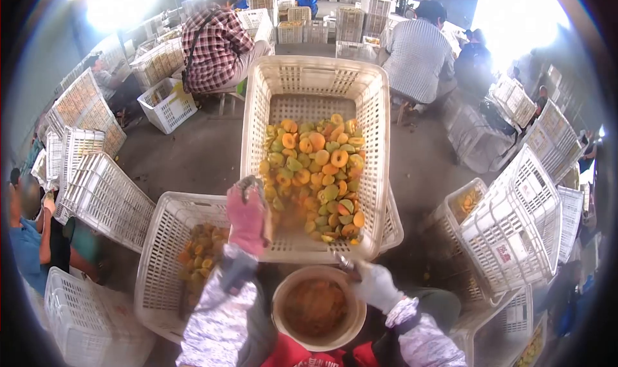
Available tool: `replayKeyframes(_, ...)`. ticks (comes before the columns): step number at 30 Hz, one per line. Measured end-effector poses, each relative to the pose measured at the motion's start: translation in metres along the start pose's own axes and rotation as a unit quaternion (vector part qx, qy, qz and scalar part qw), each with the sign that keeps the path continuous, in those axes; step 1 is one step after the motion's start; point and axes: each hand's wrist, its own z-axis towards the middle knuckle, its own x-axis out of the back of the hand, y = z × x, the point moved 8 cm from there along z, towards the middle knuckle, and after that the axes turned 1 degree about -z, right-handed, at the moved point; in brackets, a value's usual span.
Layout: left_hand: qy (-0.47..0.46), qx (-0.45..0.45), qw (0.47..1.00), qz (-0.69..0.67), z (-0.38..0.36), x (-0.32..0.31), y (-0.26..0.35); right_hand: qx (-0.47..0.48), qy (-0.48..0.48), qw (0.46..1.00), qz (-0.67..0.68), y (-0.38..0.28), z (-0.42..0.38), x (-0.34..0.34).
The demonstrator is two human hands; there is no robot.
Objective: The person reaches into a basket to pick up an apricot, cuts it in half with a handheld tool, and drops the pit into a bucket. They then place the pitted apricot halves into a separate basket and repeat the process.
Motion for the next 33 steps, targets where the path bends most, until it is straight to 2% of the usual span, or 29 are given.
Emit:
replayKeyframes(1,-0.027,0.062,0.987,-0.145,-0.019,-0.013,0.016,-0.007,0.028,0.999,0.016,-0.004,0.014,0.022)
replayKeyframes(2,-0.057,0.130,0.948,-0.284,-0.041,-0.030,0.026,0.037,0.047,0.998,-0.015,-0.028,0.033,0.054)
replayKeyframes(3,-0.172,0.070,0.937,-0.297,-0.061,-0.050,0.038,0.032,0.038,0.999,0.002,-0.018,0.045,0.053)
replayKeyframes(4,-0.279,0.004,0.909,-0.309,-0.082,-0.066,0.052,-0.035,-0.008,0.991,0.132,-0.006,0.057,0.049)
replayKeyframes(6,-0.447,0.023,0.867,-0.221,-0.121,-0.094,0.057,-0.047,-0.040,0.970,0.234,-0.017,0.074,0.049)
replayKeyframes(7,-0.444,0.025,0.867,-0.224,-0.128,-0.096,0.058,-0.045,-0.043,0.971,0.232,-0.018,0.077,0.044)
replayKeyframes(8,-0.438,0.122,0.807,-0.377,-0.135,-0.100,0.056,-0.054,-0.057,0.963,0.259,-0.015,0.079,0.033)
replayKeyframes(9,-0.419,0.213,0.716,-0.516,-0.143,-0.101,0.053,-0.065,-0.069,0.954,0.285,-0.014,0.078,0.025)
replayKeyframes(10,-0.420,0.211,0.713,-0.521,-0.151,-0.107,0.031,-0.065,-0.068,0.956,0.279,-0.020,0.075,0.023)
replayKeyframes(11,-0.420,0.125,0.779,-0.449,-0.154,-0.122,-0.003,0.130,-0.136,0.982,-0.025,-0.055,0.066,0.015)
replayKeyframes(12,-0.410,0.034,0.833,-0.371,-0.147,-0.132,-0.015,0.305,-0.187,0.874,-0.330,-0.074,0.049,-0.006)
replayKeyframes(13,-0.400,0.119,0.813,-0.406,-0.140,-0.126,-0.001,0.311,-0.151,0.893,-0.289,-0.075,0.050,-0.012)
replayKeyframes(14,-0.399,0.111,0.812,-0.411,-0.133,-0.121,0.004,0.317,-0.115,0.909,-0.244,-0.074,0.054,-0.016)
replayKeyframes(15,-0.399,0.120,0.841,-0.344,-0.132,-0.115,-0.005,0.183,-0.200,0.958,-0.097,-0.065,0.073,-0.011)
replayKeyframes(16,-0.396,0.131,0.866,-0.275,-0.132,-0.109,-0.017,0.186,-0.199,0.957,-0.100,-0.077,0.089,0.002)
replayKeyframes(17,-0.250,-0.110,0.922,-0.275,-0.121,-0.084,0.001,0.147,-0.256,0.950,-0.104,-0.083,0.105,0.009)
replayKeyframes(18,-0.249,-0.111,0.921,-0.277,-0.111,-0.072,0.013,0.106,-0.312,0.938,-0.107,-0.083,0.122,0.013)
replayKeyframes(19,-0.249,0.196,0.842,-0.436,-0.104,-0.065,0.002,0.159,-0.257,0.944,-0.132,-0.092,0.149,0.030)
replayKeyframes(20,-0.219,0.479,0.656,-0.541,-0.124,-0.069,-0.004,0.212,-0.202,0.943,-0.157,-0.100,0.176,0.047)
replayKeyframes(21,-0.253,0.500,0.629,-0.539,-0.139,-0.070,-0.005,0.196,-0.114,0.948,-0.224,-0.061,0.217,0.045)
replayKeyframes(22,-0.293,0.523,0.594,-0.537,-0.167,-0.090,-0.043,0.139,-0.049,0.968,-0.202,-0.063,0.251,0.076)
replayKeyframes(23,-0.273,0.599,0.427,-0.620,-0.201,-0.099,-0.067,0.146,0.022,0.965,-0.217,-0.062,0.287,0.094)
replayKeyframes(24,-0.529,0.498,0.089,-0.681,-0.234,-0.099,-0.051,0.150,0.098,0.954,-0.239,-0.060,0.317,0.117)
replayKeyframes(26,-0.359,0.588,0.378,-0.619,-0.228,-0.123,-0.081,0.053,0.070,0.926,-0.368,-0.052,0.366,0.137)
replayKeyframes(27,-0.339,0.597,0.444,-0.576,-0.218,-0.125,-0.084,0.028,0.076,0.927,-0.366,-0.047,0.383,0.147)
replayKeyframes(28,-0.324,0.599,0.492,-0.542,-0.203,-0.125,-0.090,0.003,0.081,0.930,-0.359,-0.039,0.400,0.152)
replayKeyframes(29,-0.310,0.598,0.523,-0.523,-0.190,-0.125,-0.093,0.032,0.102,0.921,-0.375,-0.045,0.414,0.155)
replayKeyframes(30,-0.296,0.595,0.547,-0.509,-0.177,-0.125,-0.098,0.065,0.118,0.912,-0.387,-0.052,0.425,0.153)
replayKeyframes(33,-0.267,0.584,0.596,-0.483,-0.150,-0.123,-0.113,0.052,0.083,0.909,-0.404,-0.052,0.448,0.150)
